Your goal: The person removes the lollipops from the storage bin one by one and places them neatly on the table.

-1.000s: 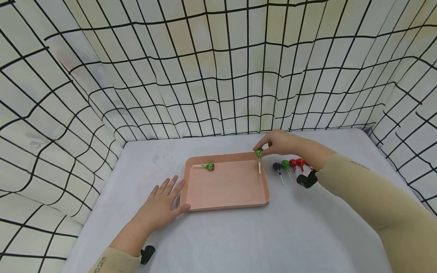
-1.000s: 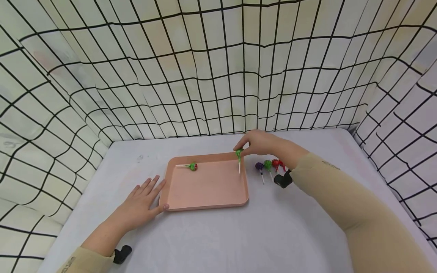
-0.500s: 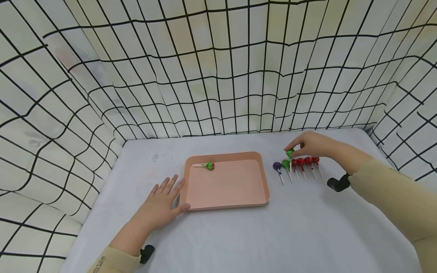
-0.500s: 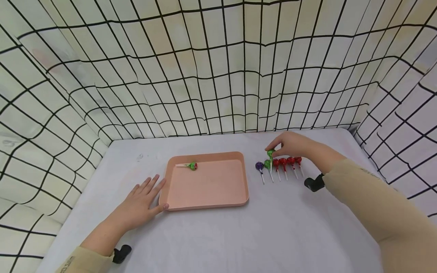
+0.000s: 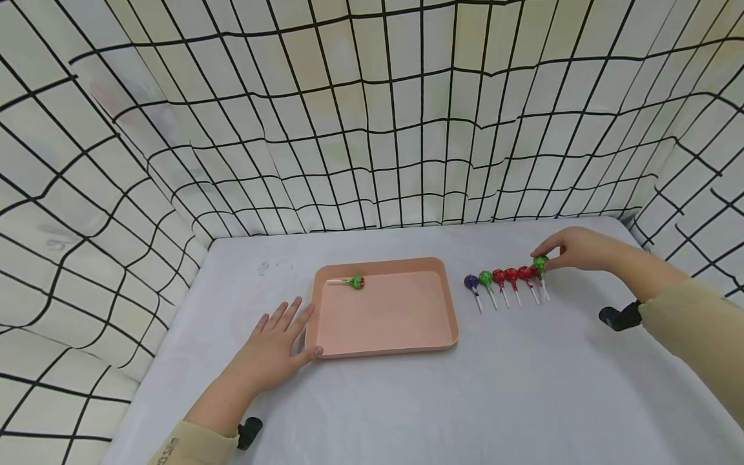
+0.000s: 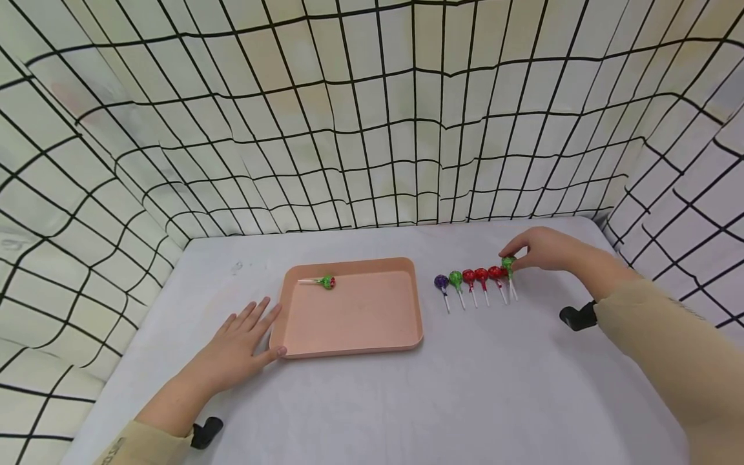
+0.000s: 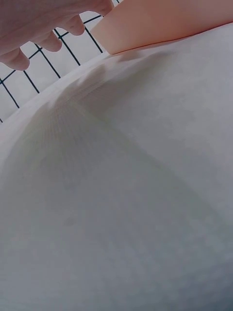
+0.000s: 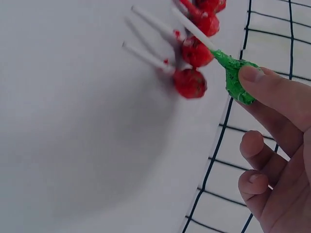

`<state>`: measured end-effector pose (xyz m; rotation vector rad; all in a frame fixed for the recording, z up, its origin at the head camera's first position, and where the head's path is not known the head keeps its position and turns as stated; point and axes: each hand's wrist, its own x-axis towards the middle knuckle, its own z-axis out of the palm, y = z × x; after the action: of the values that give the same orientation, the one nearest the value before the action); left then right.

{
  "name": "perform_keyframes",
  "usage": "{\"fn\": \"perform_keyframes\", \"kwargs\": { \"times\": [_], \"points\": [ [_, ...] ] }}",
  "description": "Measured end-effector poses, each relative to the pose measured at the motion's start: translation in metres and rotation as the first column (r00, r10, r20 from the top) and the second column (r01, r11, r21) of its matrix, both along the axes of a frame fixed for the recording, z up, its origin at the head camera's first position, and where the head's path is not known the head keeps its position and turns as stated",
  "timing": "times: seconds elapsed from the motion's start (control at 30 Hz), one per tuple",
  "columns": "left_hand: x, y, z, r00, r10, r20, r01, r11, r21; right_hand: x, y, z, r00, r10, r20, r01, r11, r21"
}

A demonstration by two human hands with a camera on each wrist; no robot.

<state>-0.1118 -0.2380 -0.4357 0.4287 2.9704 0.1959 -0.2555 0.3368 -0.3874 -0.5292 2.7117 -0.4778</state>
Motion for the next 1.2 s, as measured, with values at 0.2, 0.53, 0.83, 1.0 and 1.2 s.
{"fn": "perform_keyframes", "kwargs": {
  "times": [0.2,0.53,0.83,1.0,1.2],
  "points": [
    [-0.001,-0.001,-0.001,1.0,0.001,-0.001,-0.001,1.0,-0.008,0.001,0.019,-0.002,1.0,-0.017,-0.006,0.017,1.0,0.008],
    [-0.001,0.001,0.0,1.0,0.008,0.009,-0.008,1.0,-0.001,-0.007,0.033,-0.017,0.998,-0.022,0.065,0.02,0.999,0.025],
    [-0.001,0.0,0.0,1.0,-0.005,0.004,0.005,1.0,-0.001,-0.012,0.03,-0.028,0.994,-0.041,0.099,0.04,0.999,0.01],
    [-0.001,0.0,-0.001,1.0,-0.003,0.004,0.003,1.0,-0.003,-0.01,0.028,-0.03,0.992,-0.056,0.113,0.056,0.998,0.008],
    [0.0,0.0,0.0,1.0,-0.003,0.005,0.003,1.0,-0.006,-0.008,0.029,-0.035,0.993,-0.078,0.086,0.076,0.997,0.018]
  ]
}}
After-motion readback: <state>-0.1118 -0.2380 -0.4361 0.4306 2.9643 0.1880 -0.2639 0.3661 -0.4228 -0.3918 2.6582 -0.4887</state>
